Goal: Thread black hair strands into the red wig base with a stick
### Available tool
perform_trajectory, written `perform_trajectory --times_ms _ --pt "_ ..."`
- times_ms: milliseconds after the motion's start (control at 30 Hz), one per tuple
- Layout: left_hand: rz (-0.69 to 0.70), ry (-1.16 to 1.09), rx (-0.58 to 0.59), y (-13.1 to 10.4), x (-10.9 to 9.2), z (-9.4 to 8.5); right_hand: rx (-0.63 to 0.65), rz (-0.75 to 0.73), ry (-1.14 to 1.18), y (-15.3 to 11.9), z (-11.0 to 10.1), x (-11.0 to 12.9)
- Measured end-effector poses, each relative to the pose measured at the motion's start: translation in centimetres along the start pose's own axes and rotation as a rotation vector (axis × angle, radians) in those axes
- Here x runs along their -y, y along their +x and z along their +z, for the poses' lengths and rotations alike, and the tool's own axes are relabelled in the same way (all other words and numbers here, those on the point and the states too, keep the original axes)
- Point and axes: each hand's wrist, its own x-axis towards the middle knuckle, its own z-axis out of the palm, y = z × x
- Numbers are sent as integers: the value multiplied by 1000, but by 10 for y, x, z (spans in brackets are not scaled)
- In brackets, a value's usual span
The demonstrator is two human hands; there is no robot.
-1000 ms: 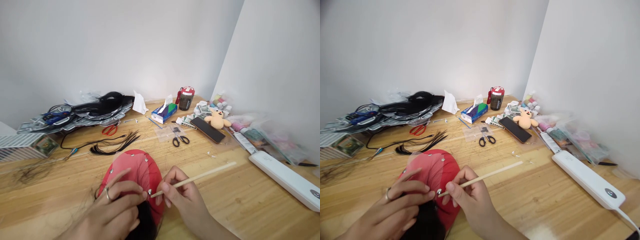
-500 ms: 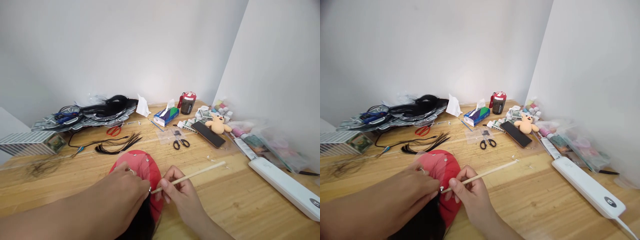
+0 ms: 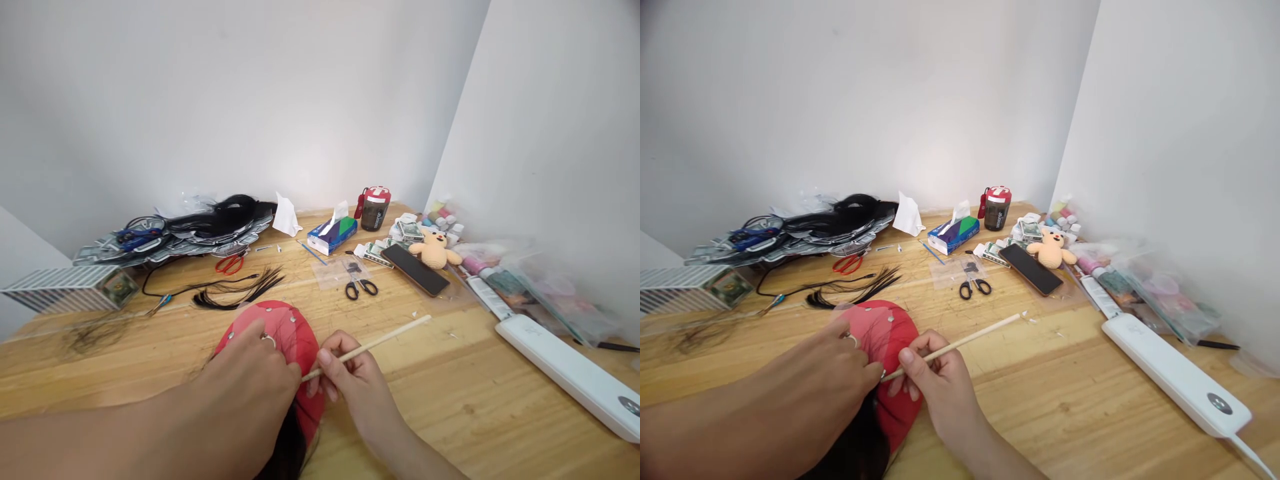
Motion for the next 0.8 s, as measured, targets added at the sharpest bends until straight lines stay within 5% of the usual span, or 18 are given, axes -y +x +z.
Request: perform_trajectory --times_ms 233,600,800 --pt "-17 11 26 3 -2 1 12 8 18 2 1 -1" --pt "76 16 82 -5 9 -34 -6 19 30 1 2 -1" --pt "276 144 -141 -9 17 -47 0 32 40 5 1 -1"
